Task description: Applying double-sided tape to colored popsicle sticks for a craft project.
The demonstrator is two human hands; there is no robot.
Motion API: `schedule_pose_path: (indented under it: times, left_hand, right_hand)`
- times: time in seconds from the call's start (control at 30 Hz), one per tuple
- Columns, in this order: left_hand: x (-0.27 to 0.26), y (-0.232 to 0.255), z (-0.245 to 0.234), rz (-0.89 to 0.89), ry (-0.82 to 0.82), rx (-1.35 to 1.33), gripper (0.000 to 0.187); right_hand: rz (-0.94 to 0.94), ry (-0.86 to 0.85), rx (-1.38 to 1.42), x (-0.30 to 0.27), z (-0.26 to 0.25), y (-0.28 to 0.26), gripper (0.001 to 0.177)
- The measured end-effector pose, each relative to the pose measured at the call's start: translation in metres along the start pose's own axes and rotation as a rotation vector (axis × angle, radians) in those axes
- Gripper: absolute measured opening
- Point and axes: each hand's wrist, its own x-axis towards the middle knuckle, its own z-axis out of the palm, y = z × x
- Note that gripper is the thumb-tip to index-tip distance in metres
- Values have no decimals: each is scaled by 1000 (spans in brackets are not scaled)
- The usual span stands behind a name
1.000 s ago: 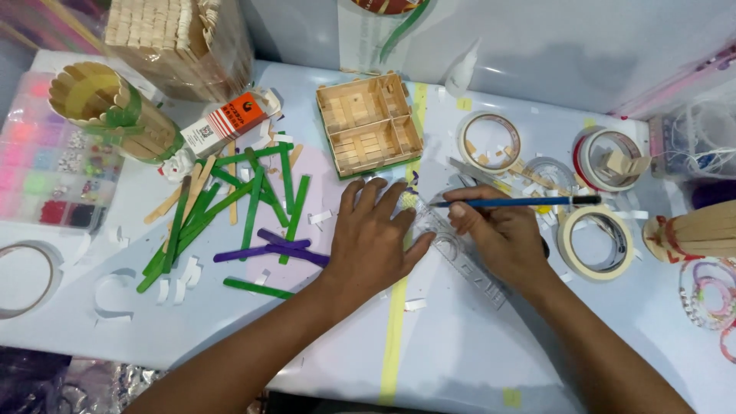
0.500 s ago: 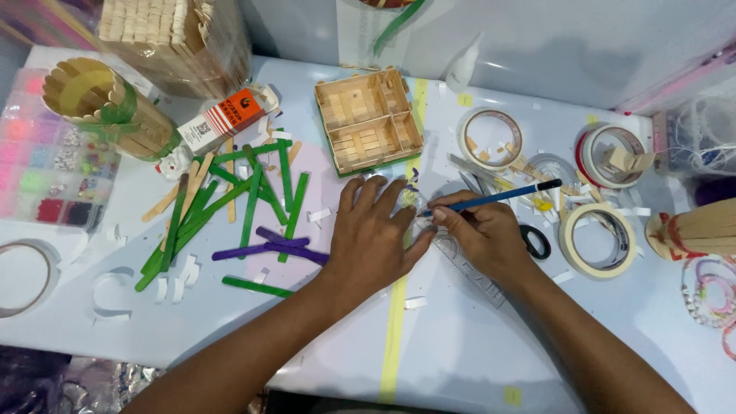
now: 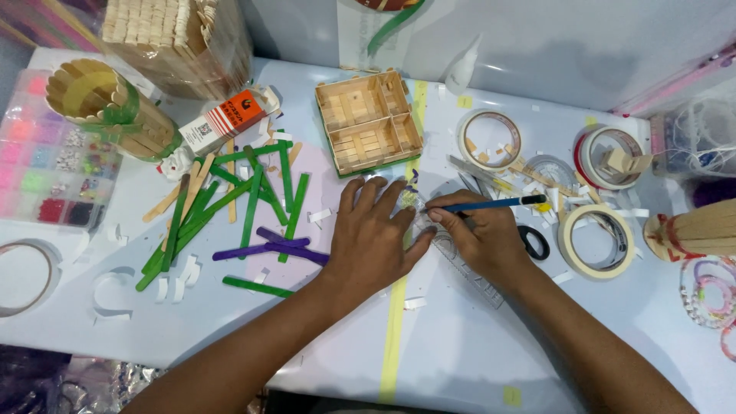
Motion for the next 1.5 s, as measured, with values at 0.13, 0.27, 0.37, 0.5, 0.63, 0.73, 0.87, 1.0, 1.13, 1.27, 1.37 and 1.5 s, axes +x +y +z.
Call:
schedule_pose_path:
  times: [0.13,0.27,0.37,0.5,0.63,0.73,0.87,1.0,1.13,1.27,1.37,1.5]
  left_hand:
    - [0,0,1,-2,9,10,31]
    - [-1,0,2,8,24,10,30]
    - [-1,1,2,2,42,4,29]
    - [0,2,1,3,56,4,28]
    - [-1,1,1,2,37,-5,28]
    - [-2,0,4,23,63,10,27]
    - [-1,0,2,12,56,-1,27]
    - [-1,0,0,19,44,-2,26]
    - [-1,0,2,16,49,-2,28]
    - [-2,0,3,19,52,1,28]
    - [-2,0,3,16,53,-6,28]
    - [-3,-1,3,16,44,6,29]
  right_hand:
    - [-87,-24,-157,8,-1,-11,8]
    - [-25,-77,-178,13,-2,-13,9]
    - [49,-102,-77,19,-1,-18,11]
    - [92,-70,76,11,0,-6,11]
    - [105,-62,25,5,-2,-2,10]
    - [-12,-70,-205,5,-2,0,8]
    - [44,-102,-183,11,-2,-12,9]
    - [94,-110,-13,12,0,-15,12]
    - [41,-85,10,9,0,-11,13]
    - [-21,-81,-178,8,-3,-9,9]
    - [-9,-88,-195,10,-2,-9,11]
    - [62,-94,-37,13,2,-17,11]
